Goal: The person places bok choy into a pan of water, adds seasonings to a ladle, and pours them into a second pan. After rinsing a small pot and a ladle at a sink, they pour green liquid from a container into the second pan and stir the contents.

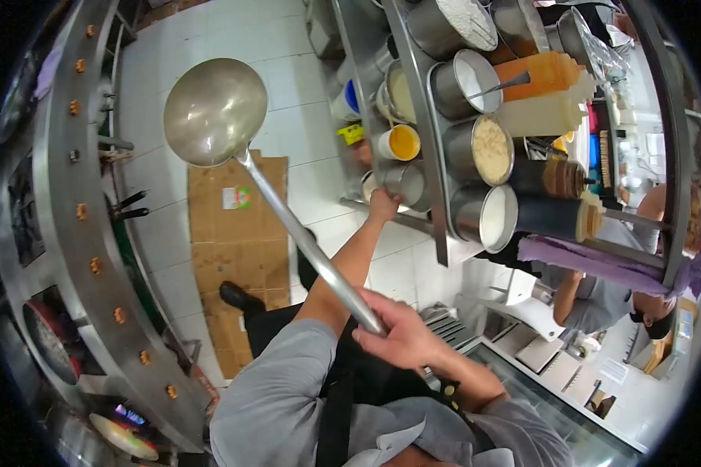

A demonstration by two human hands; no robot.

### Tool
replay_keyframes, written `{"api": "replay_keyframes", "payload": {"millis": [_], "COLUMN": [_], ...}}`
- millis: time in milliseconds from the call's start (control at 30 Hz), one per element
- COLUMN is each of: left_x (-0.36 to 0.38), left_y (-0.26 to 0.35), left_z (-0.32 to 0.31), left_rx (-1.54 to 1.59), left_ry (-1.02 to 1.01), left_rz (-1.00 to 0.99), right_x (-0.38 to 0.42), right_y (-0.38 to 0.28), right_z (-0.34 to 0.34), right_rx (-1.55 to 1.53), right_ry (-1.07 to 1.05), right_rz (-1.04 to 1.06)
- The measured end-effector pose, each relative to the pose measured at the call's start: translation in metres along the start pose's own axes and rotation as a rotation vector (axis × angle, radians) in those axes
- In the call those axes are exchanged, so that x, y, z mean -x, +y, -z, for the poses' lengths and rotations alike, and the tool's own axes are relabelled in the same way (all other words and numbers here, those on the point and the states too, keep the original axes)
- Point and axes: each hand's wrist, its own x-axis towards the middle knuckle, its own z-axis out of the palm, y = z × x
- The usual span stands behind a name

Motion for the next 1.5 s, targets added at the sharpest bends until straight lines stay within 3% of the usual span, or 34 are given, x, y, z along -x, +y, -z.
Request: {"api": "replay_keyframes", "payload": {"millis": [100,133,167,200,233,267,300,333,367,400,433,467,500,700,733,767,800,833,867,933,967,1000,1100,1167,1233,1300,1333,1367,1433,1467,1500], "left_x": [-0.021,-0.033,-0.022,-0.029,-0.057,-0.082,-0.066,-0.045,-0.025,0.000,0.008,0.004,0.003,0.051,0.057,0.073,0.096,0.088,0.132,0.150,0.210,0.271,0.402,0.516,0.638,0.691,0.777,0.800,0.821,0.864,0.896], "left_y": [-0.004,-0.024,-0.005,-0.033,-0.065,-0.090,-0.066,-0.036,-0.004,0.026,0.034,0.039,0.047,0.066,0.049,0.055,0.055,0.003,0.016,-0.080,-0.072,-0.056,-0.103,-0.119,-0.112,-0.203,-0.132,-0.177,-0.279,-0.264,-0.284], "left_z": [-0.035,-0.055,-0.046,-0.063,-0.078,-0.100,-0.076,-0.057,-0.039,-0.018,-0.009,-0.002,0.001,0.078,0.091,0.110,0.131,0.133,0.160,0.171,0.189,0.211,0.220,0.212,0.196,0.148,0.151,0.126,0.076,0.065,0.052], "left_rx": [0.037,-0.086,0.013,-0.160,-0.803,-0.904,-0.595,0.076,0.580,0.845,0.944,0.755,0.733,0.608,0.581,0.422,0.426,0.453,0.302,0.221,0.141,0.067,0.197,0.447,0.526,0.508,0.764,0.805,0.587,0.896,0.920], "left_ry": [0.058,0.185,0.165,0.268,-0.022,-0.059,-0.070,-0.095,-0.174,-0.246,-0.307,-0.293,-0.322,-0.022,0.053,0.189,0.178,0.298,0.361,0.558,0.630,0.694,0.826,0.906,1.060,1.272,1.281,1.348,1.599,1.748,1.783], "left_rz": [-0.103,-0.209,-0.065,-0.303,-0.447,-0.313,-0.305,-0.210,-0.112,-0.028,-0.192,-0.056,-0.076,0.014,-0.073,0.008,0.002,-0.020,-0.027,-0.136,-0.053,0.036,0.227,0.293,0.403,0.426,0.506,0.526,0.720,0.556,0.571], "right_x": [0.007,0.008,0.009,0.012,0.012,0.016,0.018,0.022,0.020,0.022,0.024,0.027,0.031,0.049,0.031,0.052,0.053,0.062,0.062,0.070,0.075,0.084,0.113,0.138,0.162,0.183,0.202,0.221,0.259,0.282,0.307], "right_y": [0.004,0.011,0.017,0.015,0.010,0.033,0.035,0.028,0.043,0.047,0.046,0.041,0.036,0.009,0.047,0.009,0.003,-0.027,-0.028,-0.045,-0.041,-0.048,-0.060,-0.055,-0.048,-0.036,-0.028,-0.021,0.004,0.015,0.025], "right_z": [0.014,0.015,0.017,0.023,0.028,0.023,0.024,0.025,0.019,0.018,0.019,0.019,0.019,0.003,-0.013,-0.001,-0.007,-0.009,-0.015,-0.033,-0.045,-0.060,-0.105,-0.153,-0.216,-0.291,-0.337,-0.378,-0.468,-0.516,-0.570], "right_rx": [-0.018,-0.009,0.003,-0.027,-0.001,0.067,0.030,0.025,-0.035,-0.070,-0.110,-0.110,-0.113,0.006,0.065,-0.113,-0.095,-0.022,0.026,0.211,-0.008,-0.006,0.074,0.158,0.296,0.468,0.570,0.661,0.600,0.596,0.592], "right_ry": [0.023,0.048,0.093,-0.002,-0.057,0.040,0.029,0.013,0.064,0.051,0.014,0.050,0.018,-0.110,-0.016,-0.203,-0.188,-0.200,-0.263,-0.280,-0.368,-0.428,-0.663,-0.787,-0.988,-1.162,-1.235,-1.298,-1.432,-1.467,-1.515], "right_rz": [-0.105,-0.020,0.072,-0.091,-0.152,0.049,0.085,0.046,0.223,0.208,0.193,0.220,0.220,0.207,0.512,0.117,0.129,0.016,-0.015,-0.041,-0.031,-0.027,-0.055,-0.060,-0.134,-0.101,-0.064,-0.027,-0.155,-0.206,-0.153]}}
